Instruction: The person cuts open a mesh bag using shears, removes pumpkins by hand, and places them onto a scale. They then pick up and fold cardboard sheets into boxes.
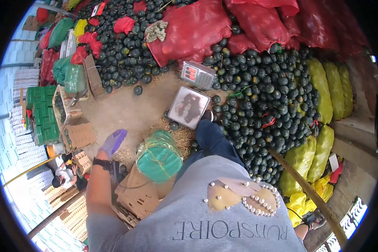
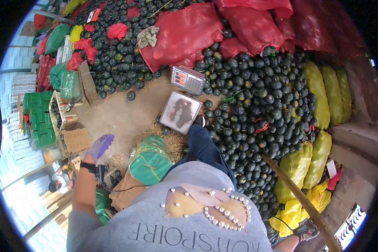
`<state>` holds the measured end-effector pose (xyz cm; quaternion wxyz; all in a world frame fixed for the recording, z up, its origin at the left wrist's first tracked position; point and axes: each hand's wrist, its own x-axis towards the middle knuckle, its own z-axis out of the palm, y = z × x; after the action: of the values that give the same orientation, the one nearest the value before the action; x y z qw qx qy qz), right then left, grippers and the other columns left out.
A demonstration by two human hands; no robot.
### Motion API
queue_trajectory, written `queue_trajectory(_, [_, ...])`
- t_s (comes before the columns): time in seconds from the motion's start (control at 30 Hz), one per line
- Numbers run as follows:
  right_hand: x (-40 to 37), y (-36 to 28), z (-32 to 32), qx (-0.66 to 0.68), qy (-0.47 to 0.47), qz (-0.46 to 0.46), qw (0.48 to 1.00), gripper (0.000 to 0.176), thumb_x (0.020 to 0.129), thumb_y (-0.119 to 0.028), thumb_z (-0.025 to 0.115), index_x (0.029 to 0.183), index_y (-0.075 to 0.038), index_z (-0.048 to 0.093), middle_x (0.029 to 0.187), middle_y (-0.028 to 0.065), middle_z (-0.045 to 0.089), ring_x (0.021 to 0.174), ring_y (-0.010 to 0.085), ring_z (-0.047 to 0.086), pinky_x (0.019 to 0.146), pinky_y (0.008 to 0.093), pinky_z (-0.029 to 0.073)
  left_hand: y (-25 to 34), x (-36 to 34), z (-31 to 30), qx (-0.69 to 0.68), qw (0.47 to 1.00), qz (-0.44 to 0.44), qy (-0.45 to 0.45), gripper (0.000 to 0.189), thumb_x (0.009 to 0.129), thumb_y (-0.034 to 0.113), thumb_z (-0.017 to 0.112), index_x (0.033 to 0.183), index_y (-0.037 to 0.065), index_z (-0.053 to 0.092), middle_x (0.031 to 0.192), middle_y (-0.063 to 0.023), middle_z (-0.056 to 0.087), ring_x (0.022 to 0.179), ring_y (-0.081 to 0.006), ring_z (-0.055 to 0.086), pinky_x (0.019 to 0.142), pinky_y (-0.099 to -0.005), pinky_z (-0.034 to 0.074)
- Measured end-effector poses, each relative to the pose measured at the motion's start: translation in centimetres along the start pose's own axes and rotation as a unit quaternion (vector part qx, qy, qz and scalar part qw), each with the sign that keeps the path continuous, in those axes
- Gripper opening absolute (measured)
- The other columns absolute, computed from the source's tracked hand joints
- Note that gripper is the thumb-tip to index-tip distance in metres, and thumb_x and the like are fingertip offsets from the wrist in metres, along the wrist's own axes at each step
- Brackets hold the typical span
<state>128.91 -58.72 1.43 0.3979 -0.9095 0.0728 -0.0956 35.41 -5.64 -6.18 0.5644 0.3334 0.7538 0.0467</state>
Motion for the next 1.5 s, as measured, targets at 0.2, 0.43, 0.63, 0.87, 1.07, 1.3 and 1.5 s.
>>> queue_trajectory(0.2, [-9.4,0.1,5.2,-0.108,-0.091,0.0,0.99,0.04,0.091,-0.039,0.058,0.113,-0.005,0.053,0.107,0.0079,0.053,0.1,0.0223,0.051,0.086,0.0379,0.037,7.4,2.1,-4.6,0.115,0.991,0.065,0.036,0.046,0.099,0.045,0.058,0.131,0.012,0.062,0.11,0.0045,0.062,0.094,-0.0094,0.054,0.081,-0.0239,0.043])
queue_trajectory(0.43, [-25.2,5.0,15.5,-0.273,-0.42,0.075,0.862,0.033,0.089,-0.036,0.059,0.1,-0.005,0.058,0.092,0.007,0.056,0.086,0.0222,0.054,0.074,0.0388,0.041,11.4,7.5,-8.5,0.208,0.969,0.119,0.052,0.055,0.102,0.044,0.053,0.135,0.0,0.057,0.131,-0.0125,0.064,0.123,-0.0225,0.058,0.106,-0.0323,0.042])
queue_trajectory(0.63, [-32.0,9.8,25.0,-0.414,-0.591,-0.036,0.691,0.029,0.087,-0.035,0.06,0.089,-0.005,0.062,0.08,0.0062,0.058,0.074,0.0221,0.057,0.064,0.0395,0.044,9.2,2.6,-7.3,0.156,0.979,0.132,0.014,0.054,0.101,0.044,0.055,0.134,0.001,0.059,0.134,-0.0126,0.063,0.124,-0.0228,0.058,0.108,-0.0326,0.042])
queue_trajectory(0.87, [-43.9,-7.9,34.0,-0.007,-0.557,0.054,0.829,0.018,0.089,-0.022,0.068,0.102,-0.012,0.058,0.078,-0.0057,0.051,0.067,0.0077,0.047,0.055,0.0273,0.039,11.9,1.7,-18.5,0.39,0.919,0.052,-0.023,0.051,0.1,0.04,0.058,0.131,0.001,0.061,0.127,-0.0141,0.067,0.119,-0.0227,0.061,0.103,-0.0332,0.045])
queue_trajectory(1.07, [-59.1,-3.4,28.3,-0.002,-0.513,0.099,0.853,0.024,0.09,-0.022,0.069,0.106,-0.008,0.057,0.086,-0.0034,0.057,0.076,0.0083,0.052,0.069,0.0263,0.045,24.6,8.8,-28.9,0.529,0.841,0.082,-0.08,0.051,0.097,0.04,0.06,0.13,0.001,0.061,0.123,-0.0136,0.067,0.118,-0.0222,0.061,0.101,-0.0345,0.047])
queue_trajectory(1.3, [-81.8,2.7,11.5,-0.297,-0.536,0.188,0.767,0.046,0.085,-0.035,0.071,0.116,-0.003,0.057,0.093,0.0114,0.066,0.084,0.0221,0.064,0.08,0.0365,0.052,42.4,22.2,-41.0,0.612,0.719,0.329,-0.022,0.037,0.101,0.025,0.059,0.131,0.004,0.061,0.129,-0.0112,0.063,0.112,-0.0188,0.062,0.096,-0.0308,0.048])
queue_trajectory(1.5, [-83.0,1.8,17.6,-0.352,-0.518,0.159,0.763,0.067,0.08,-0.044,0.072,0.127,-0.002,0.051,0.098,0.0174,0.067,0.089,0.0299,0.066,0.084,0.0395,0.052,53.5,25.9,-31.4,0.653,0.65,0.389,-0.02,0.056,0.094,0.056,0.059,0.111,0.003,0.064,0.094,-0.0092,0.068,0.085,-0.0234,0.063,0.083,-0.043,0.052])
